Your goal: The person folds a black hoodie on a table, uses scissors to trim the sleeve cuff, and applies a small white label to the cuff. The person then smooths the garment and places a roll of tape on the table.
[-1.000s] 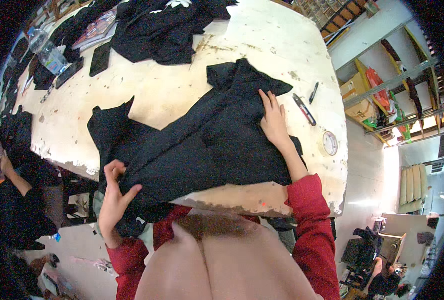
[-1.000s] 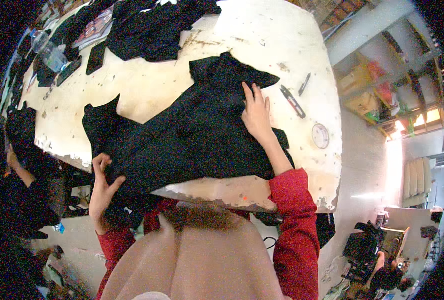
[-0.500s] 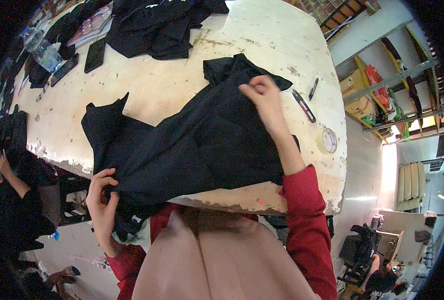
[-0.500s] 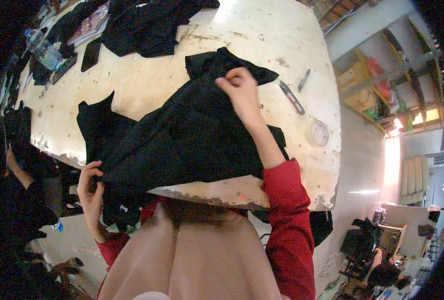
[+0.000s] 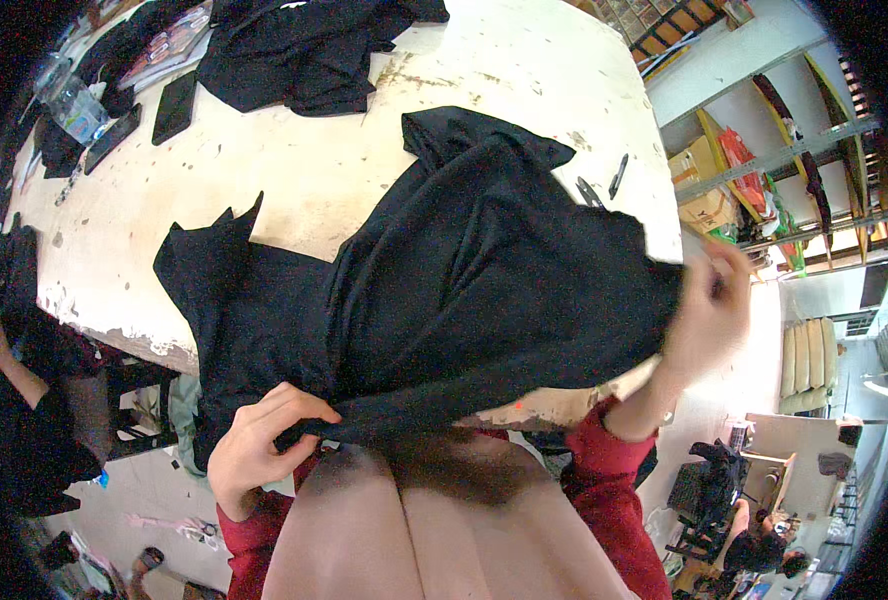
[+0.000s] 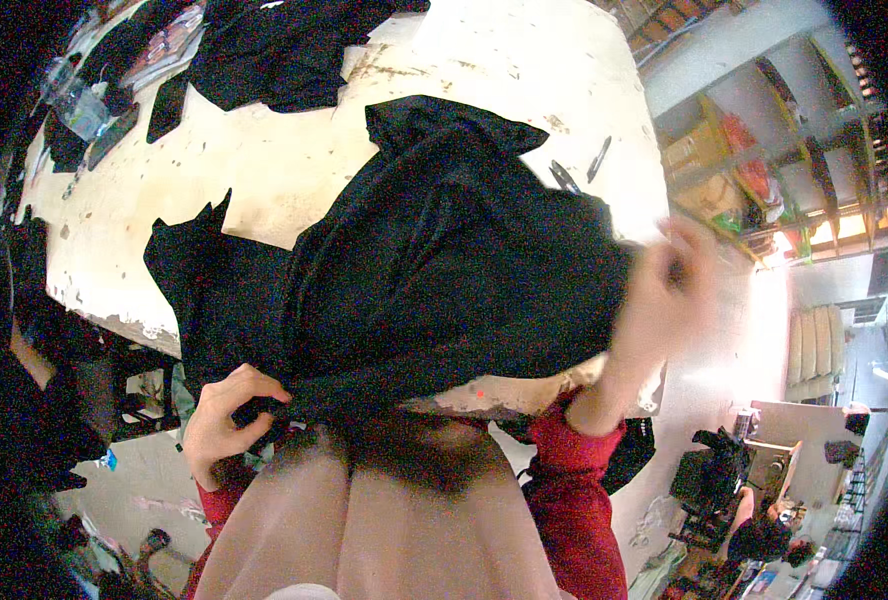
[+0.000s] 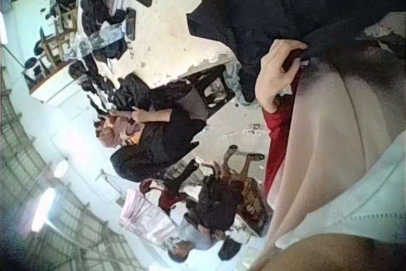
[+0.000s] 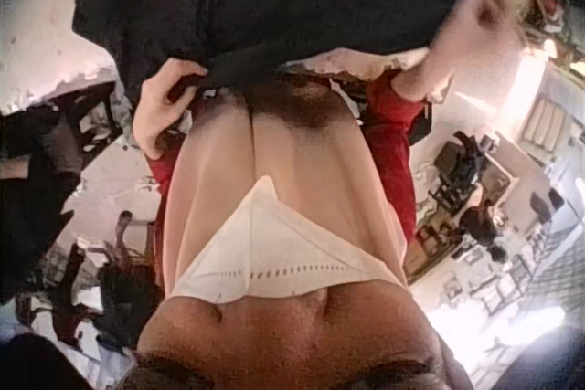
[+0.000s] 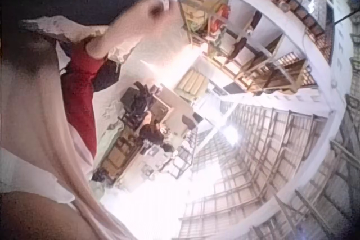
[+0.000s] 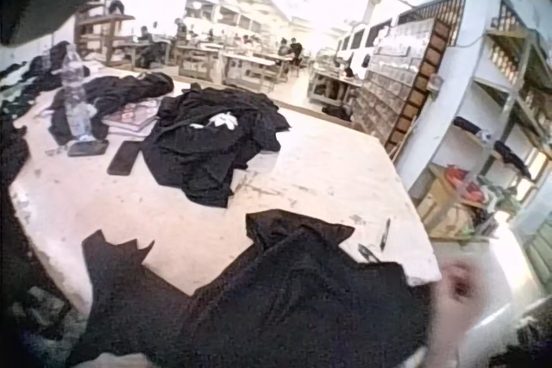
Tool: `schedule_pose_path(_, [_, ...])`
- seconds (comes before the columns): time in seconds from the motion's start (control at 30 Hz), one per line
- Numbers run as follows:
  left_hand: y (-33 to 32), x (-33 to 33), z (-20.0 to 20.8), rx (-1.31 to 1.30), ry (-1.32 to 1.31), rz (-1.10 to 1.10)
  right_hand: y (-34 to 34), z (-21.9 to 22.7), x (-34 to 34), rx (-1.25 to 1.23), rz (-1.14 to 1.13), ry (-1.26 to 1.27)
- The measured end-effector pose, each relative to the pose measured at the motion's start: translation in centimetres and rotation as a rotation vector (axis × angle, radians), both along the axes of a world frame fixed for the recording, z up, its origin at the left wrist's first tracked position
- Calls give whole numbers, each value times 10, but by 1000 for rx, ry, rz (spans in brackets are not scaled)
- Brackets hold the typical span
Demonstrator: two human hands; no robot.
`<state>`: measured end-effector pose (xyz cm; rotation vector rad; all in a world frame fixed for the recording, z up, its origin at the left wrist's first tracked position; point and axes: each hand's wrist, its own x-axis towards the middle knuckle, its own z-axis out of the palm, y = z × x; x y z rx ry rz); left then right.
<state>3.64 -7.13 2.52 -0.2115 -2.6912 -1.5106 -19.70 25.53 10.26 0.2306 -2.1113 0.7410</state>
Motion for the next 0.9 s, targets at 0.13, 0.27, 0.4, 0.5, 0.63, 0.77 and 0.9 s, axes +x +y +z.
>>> schedule_pose_path(0.13, [-3, 10, 2, -20, 17, 89, -87, -39, -62, 253, 546, -476])
schedule_pose_path(0.27, [-12, 14, 20, -184, 248, 286, -126, -84, -111, 620, 838, -560])
schedule_pose_path(0.4, [-22, 13, 22, -528, 761, 743, -112, -41, -86, -102, 509, -48])
schedule_pose_path(0.5, [-19, 9, 30, -533, 779, 619, -72, -16, -55, 77, 452, 222])
schedule_pose_path(0.63, [-13, -3, 40, -215, 183, 162, 7, -9, -20, 675, 121, -845])
schedule_pose_path(0.77, [-5, 0, 20, -95, 73, 65, 15, -10, -4, 673, 8, -910])
schedule_pose_path(0.9, [2, 3, 14, -75, 60, 30, 7, -31, -8, 690, 150, -584])
